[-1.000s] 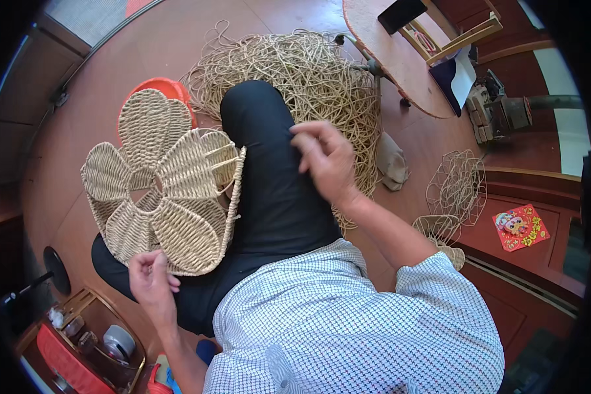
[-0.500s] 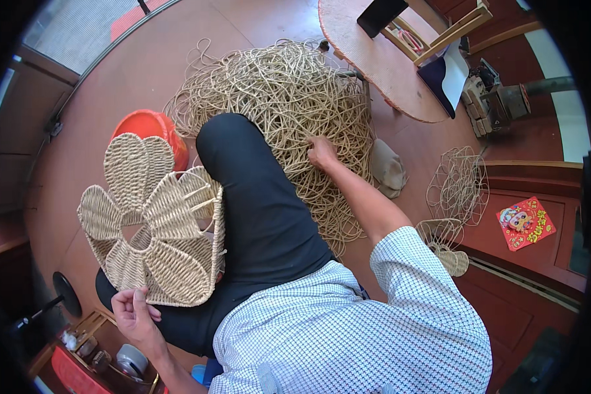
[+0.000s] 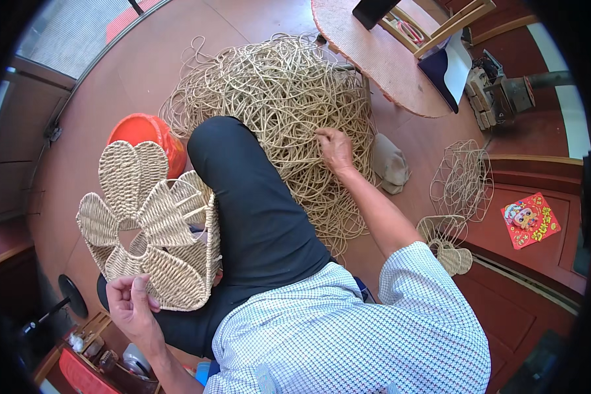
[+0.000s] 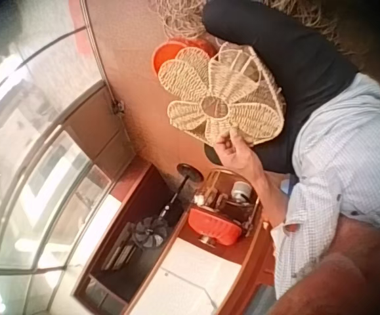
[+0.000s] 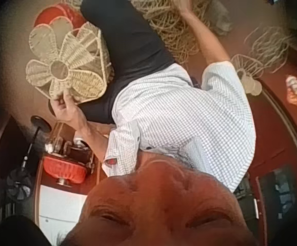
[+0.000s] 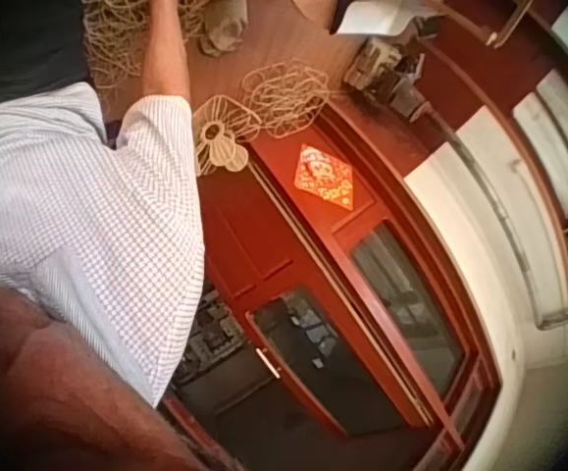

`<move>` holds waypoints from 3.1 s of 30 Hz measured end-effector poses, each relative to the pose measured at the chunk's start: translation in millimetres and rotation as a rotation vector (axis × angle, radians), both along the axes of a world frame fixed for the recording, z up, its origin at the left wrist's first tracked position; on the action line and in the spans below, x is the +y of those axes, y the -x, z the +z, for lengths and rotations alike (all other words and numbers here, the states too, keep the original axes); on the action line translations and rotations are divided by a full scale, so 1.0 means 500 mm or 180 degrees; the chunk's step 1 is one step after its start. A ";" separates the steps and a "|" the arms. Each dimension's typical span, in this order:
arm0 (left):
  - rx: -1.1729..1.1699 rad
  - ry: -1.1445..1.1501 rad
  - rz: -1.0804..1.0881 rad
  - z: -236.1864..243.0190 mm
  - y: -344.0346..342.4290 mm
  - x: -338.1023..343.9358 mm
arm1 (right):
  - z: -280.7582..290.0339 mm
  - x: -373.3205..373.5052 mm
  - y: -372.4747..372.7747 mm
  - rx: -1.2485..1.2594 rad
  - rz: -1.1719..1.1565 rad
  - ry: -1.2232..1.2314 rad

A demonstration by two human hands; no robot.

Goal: Weaving a flower-shaped decorative object using straw or reed strands.

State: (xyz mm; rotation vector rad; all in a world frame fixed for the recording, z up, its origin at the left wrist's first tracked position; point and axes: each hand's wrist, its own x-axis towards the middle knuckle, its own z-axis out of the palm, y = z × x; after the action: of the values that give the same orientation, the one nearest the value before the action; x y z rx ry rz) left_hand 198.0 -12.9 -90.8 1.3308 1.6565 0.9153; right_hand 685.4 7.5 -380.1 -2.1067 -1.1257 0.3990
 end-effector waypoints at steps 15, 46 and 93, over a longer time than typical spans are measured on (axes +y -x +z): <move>-0.2017 0.0710 -0.1311 0.002 -0.228 -0.003 | 0.464 -0.171 0.430 0.1377 0.2343 -0.2015; -0.0094 -0.0056 0.1966 0.115 0.840 -0.144 | 0.377 -0.109 0.374 -0.0899 0.2962 -0.1647; 0.0293 0.0806 0.0688 -0.009 0.643 -0.144 | 0.376 -0.082 0.430 -0.0593 0.3484 -0.1460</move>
State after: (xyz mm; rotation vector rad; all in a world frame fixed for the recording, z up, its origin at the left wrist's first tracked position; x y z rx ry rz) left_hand -123.5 -85.0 -95.0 1.0509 1.9447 0.7443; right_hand 470.3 -33.6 -192.1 -0.9981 -2.1832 0.3716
